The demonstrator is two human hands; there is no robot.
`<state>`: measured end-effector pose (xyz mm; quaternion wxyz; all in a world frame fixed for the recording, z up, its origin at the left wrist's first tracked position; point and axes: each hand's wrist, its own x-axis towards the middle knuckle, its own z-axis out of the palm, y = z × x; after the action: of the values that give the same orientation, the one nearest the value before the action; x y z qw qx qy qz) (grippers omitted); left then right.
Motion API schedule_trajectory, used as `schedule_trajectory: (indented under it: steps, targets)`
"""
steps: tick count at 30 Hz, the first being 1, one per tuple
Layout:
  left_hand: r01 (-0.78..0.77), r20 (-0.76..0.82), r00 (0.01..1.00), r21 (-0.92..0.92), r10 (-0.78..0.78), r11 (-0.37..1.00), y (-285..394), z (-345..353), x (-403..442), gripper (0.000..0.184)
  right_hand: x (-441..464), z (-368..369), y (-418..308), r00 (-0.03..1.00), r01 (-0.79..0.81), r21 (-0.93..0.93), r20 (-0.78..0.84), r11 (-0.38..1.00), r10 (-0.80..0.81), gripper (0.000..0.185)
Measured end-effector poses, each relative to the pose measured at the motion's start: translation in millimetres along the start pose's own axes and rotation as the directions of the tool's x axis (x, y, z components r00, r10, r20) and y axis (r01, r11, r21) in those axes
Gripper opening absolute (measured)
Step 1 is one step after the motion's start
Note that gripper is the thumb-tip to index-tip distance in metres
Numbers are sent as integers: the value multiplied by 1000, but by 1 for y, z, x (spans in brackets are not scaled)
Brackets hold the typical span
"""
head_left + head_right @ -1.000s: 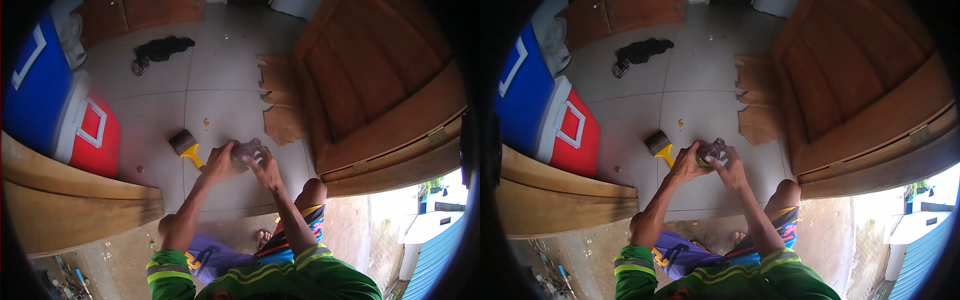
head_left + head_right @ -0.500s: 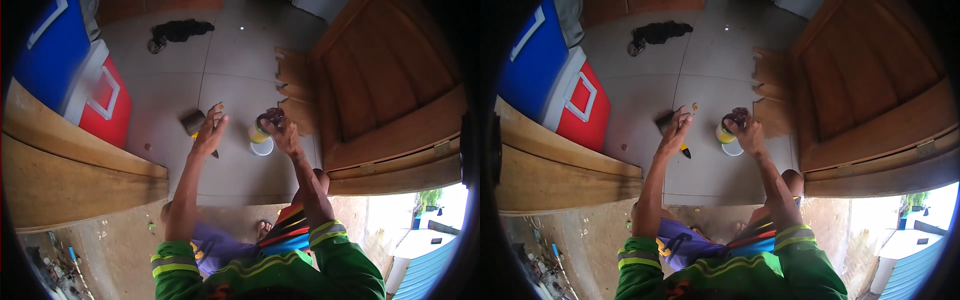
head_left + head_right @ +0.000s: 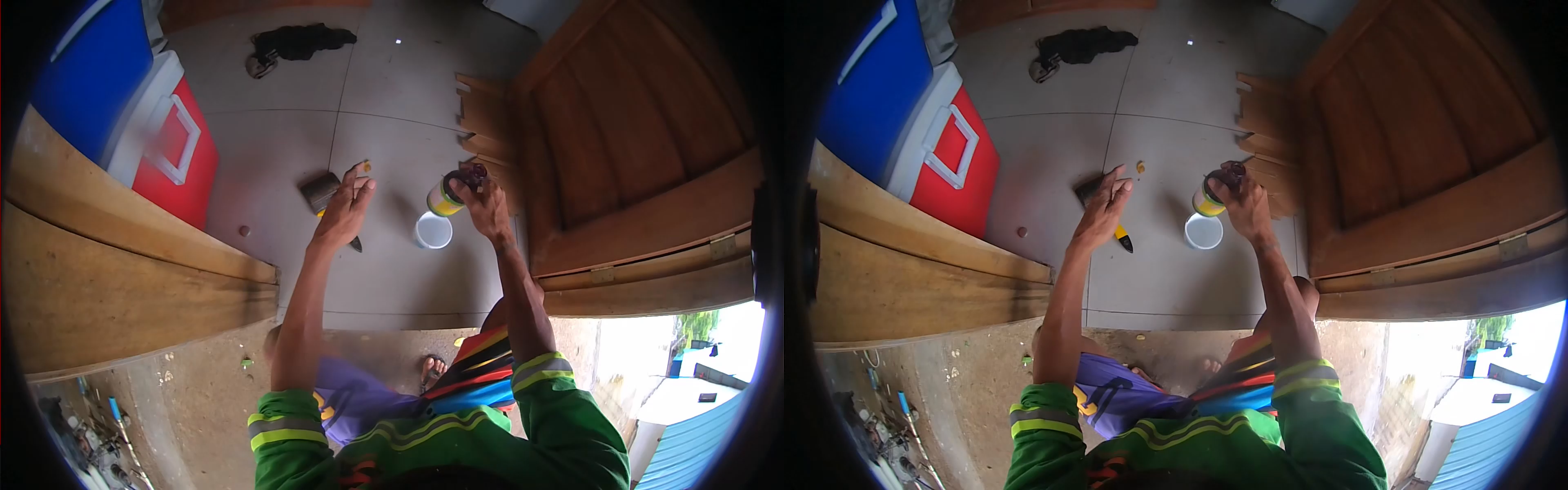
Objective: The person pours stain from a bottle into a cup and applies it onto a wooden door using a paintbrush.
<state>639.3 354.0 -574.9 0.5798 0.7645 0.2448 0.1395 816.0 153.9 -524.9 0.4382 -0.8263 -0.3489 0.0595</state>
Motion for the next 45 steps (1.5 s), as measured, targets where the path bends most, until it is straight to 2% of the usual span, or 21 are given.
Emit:
schedule_trajectory:
  steps: [7,10,13,14,15,17,20,23,24,26,27,28,29,30,31,32,35,36,39,41,45]
  targets:
    - [-43,97,994,1,43,999,-3,13,0,76,-3,3,-9,999,33,24,37,999,-34,43]
    - [-257,183,957,185,223,949,-21,41,-4,84,-12,6,-22,991,12,178,127,984,-35,45]
    - [-272,189,956,279,225,921,-8,54,-16,92,-22,12,-38,979,-52,214,203,976,8,49]
    - [-348,122,937,281,326,895,-6,58,-17,89,-25,12,-41,978,-40,196,207,980,-2,50]
    - [-333,137,942,259,307,907,-5,60,-17,87,-28,13,-43,977,-30,179,212,983,-9,52]
    - [-291,159,952,224,260,930,10,56,-20,81,-38,16,-41,985,17,276,161,961,-64,61]
    - [-134,221,971,170,94,976,25,58,-29,74,-59,29,-14,975,192,155,85,969,-207,71]
    - [-177,328,938,163,116,970,22,67,-35,78,-78,21,-11,990,37,117,129,992,-53,78]
    - [-174,352,931,190,98,966,21,69,-37,81,-85,17,-5,991,-21,74,136,997,10,75]
    - [-157,390,920,256,46,954,18,63,-43,86,-94,4,21,992,-55,133,123,990,39,75]
    - [-144,398,917,291,17,946,15,57,-45,89,-95,-2,36,991,-66,165,124,984,45,76]
    - [-226,351,933,401,79,888,-1,54,-42,83,-96,-4,51,994,-74,306,97,949,47,76]
    - [-210,326,944,483,48,850,-9,45,-39,82,-97,-6,65,996,-81,440,72,894,55,77]
    - [-196,303,953,558,22,806,-15,37,-34,80,-95,-10,76,997,-70,167,37,983,65,76]
    - [-183,282,960,627,-2,758,-19,32,-31,79,-94,-17,84,998,-62,-123,-2,990,63,76]
    - [-121,284,956,620,-77,775,-14,25,-29,72,-94,-21,88,994,-105,-159,-16,982,104,71]
    - [-79,283,947,658,-149,749,-18,17,-27,70,-94,-24,95,989,-115,-357,42,927,139,65]
    - [-71,294,940,666,-174,743,-19,15,-27,70,-94,-21,101,992,-86,-387,57,918,117,60]
    - [-41,323,913,680,-249,732,-19,16,-30,69,-93,-18,93,970,-138,-420,124,897,208,58]
    - [-9,321,902,683,-289,731,-15,14,-29,70,-93,-14,102,972,-84,-492,150,866,180,58]
    - [-41,335,902,693,-272,720,-13,13,-27,72,-87,-9,112,980,45,-581,185,813,77,56]
